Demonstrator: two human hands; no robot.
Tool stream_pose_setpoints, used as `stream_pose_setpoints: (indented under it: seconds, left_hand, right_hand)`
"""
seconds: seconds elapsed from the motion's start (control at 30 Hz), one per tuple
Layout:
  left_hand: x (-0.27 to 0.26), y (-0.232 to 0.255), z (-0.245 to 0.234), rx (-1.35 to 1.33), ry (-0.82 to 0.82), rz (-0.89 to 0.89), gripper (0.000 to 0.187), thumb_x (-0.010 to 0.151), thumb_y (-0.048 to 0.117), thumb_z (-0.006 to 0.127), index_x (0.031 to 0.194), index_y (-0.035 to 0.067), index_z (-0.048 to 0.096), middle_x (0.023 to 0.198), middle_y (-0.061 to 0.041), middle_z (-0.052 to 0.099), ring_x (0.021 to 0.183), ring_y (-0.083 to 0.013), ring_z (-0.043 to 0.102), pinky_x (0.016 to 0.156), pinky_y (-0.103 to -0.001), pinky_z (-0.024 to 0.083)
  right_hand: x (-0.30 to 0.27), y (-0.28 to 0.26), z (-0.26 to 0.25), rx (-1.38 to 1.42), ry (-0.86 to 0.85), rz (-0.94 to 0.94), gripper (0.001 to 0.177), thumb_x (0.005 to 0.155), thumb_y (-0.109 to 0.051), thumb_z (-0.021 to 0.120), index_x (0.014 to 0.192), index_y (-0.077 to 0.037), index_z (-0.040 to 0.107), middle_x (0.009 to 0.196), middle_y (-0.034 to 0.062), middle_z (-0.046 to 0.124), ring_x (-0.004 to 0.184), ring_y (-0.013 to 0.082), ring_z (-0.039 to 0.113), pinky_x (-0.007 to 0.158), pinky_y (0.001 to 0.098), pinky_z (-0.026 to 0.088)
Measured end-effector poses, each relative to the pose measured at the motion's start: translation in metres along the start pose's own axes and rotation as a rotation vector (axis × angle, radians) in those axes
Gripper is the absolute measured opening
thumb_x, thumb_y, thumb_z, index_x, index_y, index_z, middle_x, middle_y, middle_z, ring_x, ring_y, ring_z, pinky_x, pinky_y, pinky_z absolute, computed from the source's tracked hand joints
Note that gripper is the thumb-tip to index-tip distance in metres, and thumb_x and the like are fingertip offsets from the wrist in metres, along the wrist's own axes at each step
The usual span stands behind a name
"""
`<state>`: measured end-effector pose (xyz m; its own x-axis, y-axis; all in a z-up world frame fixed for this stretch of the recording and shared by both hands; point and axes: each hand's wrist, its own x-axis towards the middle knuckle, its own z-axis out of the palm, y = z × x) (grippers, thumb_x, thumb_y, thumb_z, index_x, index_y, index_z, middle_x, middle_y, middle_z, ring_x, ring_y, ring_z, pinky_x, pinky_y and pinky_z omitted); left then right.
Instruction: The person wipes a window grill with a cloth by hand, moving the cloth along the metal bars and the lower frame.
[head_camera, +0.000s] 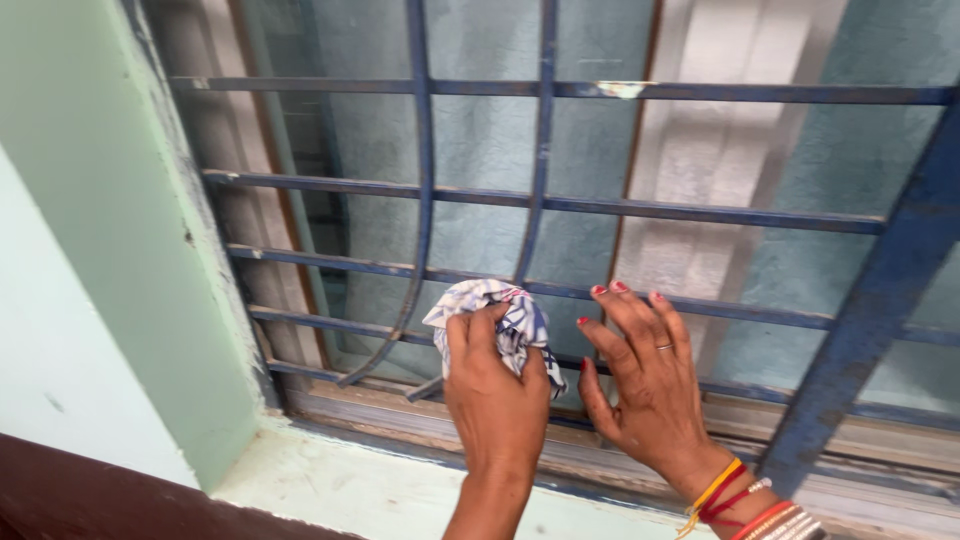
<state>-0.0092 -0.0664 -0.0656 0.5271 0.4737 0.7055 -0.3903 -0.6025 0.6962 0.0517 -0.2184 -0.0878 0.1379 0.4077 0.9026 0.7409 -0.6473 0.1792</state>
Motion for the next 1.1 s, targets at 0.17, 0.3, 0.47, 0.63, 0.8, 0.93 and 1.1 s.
stream_pose_setpoints:
  seconds: [0.17, 0.3, 0.47, 0.63, 0.8, 0.93, 1.1]
  left_hand:
    - [-0.015, 0.039, 0.021, -0.044, 0.032, 0.25, 0.057, 0.071, 0.006, 0.077, 0.126, 0.008, 0.063, 0.125, -0.019, 0.057, 0.105, -0.0425, 0.065, 0.083, -0.046, 0.055]
    - [-0.02, 0.064, 0.046, -0.014, -0.216, 0.178, 0.051, 0.074, 0.009, 0.079, 0.123, 0.012, 0.066, 0.124, -0.014, 0.06, 0.109, -0.0402, 0.065, 0.087, -0.048, 0.054]
    - [-0.034, 0.085, 0.068, 0.053, -0.304, 0.318, 0.057, 0.072, 0.009, 0.08, 0.127, 0.013, 0.065, 0.131, -0.016, 0.056, 0.11, -0.0406, 0.062, 0.087, -0.05, 0.053]
    - [-0.016, 0.061, 0.074, 0.283, -0.027, 0.163, 0.056, 0.069, 0.002, 0.077, 0.123, 0.009, 0.066, 0.138, -0.019, 0.053, 0.114, -0.0421, 0.059, 0.09, -0.048, 0.052]
    - [-0.042, 0.09, 0.107, 0.214, -0.075, 0.179, 0.063, 0.067, 0.005, 0.079, 0.128, 0.002, 0.062, 0.133, -0.025, 0.053, 0.112, -0.0451, 0.057, 0.095, -0.049, 0.049]
    - [-0.05, 0.136, 0.108, -0.03, -0.217, 0.29, 0.052, 0.075, 0.007, 0.074, 0.126, 0.009, 0.066, 0.123, -0.015, 0.062, 0.113, -0.0389, 0.061, 0.093, -0.048, 0.052]
    - [-0.026, 0.159, 0.121, -0.051, -0.067, 0.523, 0.051, 0.079, 0.008, 0.073, 0.129, 0.013, 0.068, 0.129, -0.014, 0.063, 0.116, -0.0376, 0.062, 0.091, -0.047, 0.054]
  right_hand:
    - [-0.016, 0.029, -0.033, -0.076, 0.022, 0.042, 0.055, 0.082, -0.017, 0.07, 0.133, -0.011, 0.051, 0.148, 0.0164, 0.047, 0.144, 0.0366, 0.042, 0.122, 0.0585, 0.019]
    - [-0.019, 0.051, -0.06, -0.138, 0.028, 0.064, 0.062, 0.076, -0.021, 0.071, 0.134, -0.013, 0.051, 0.148, 0.0139, 0.048, 0.145, 0.034, 0.041, 0.123, 0.0581, 0.014]
    - [-0.018, 0.088, -0.087, -0.185, 0.101, 0.084, 0.06, 0.077, -0.023, 0.067, 0.135, -0.013, 0.055, 0.151, 0.0127, 0.048, 0.149, 0.0308, 0.04, 0.127, 0.0555, 0.012]
    - [-0.029, 0.125, -0.092, -0.303, 0.029, 0.03, 0.035, 0.09, -0.025, 0.066, 0.122, -0.012, 0.065, 0.15, 0.0114, 0.054, 0.149, 0.0278, 0.044, 0.13, 0.0517, 0.014]
    - [-0.043, 0.138, -0.085, -0.327, 0.035, -0.034, 0.039, 0.091, -0.026, 0.066, 0.126, -0.01, 0.061, 0.149, 0.0127, 0.055, 0.147, 0.0276, 0.046, 0.13, 0.0527, 0.017]
    - [-0.046, 0.14, -0.087, -0.172, 0.209, -0.031, 0.053, 0.098, -0.033, 0.064, 0.14, -0.006, 0.046, 0.154, 0.0183, 0.049, 0.15, 0.0336, 0.042, 0.129, 0.0531, 0.018]
    - [-0.048, 0.142, -0.086, -0.185, 0.311, -0.006, 0.056, 0.097, -0.033, 0.064, 0.14, -0.004, 0.043, 0.147, 0.0221, 0.046, 0.147, 0.0376, 0.039, 0.126, 0.0547, 0.017]
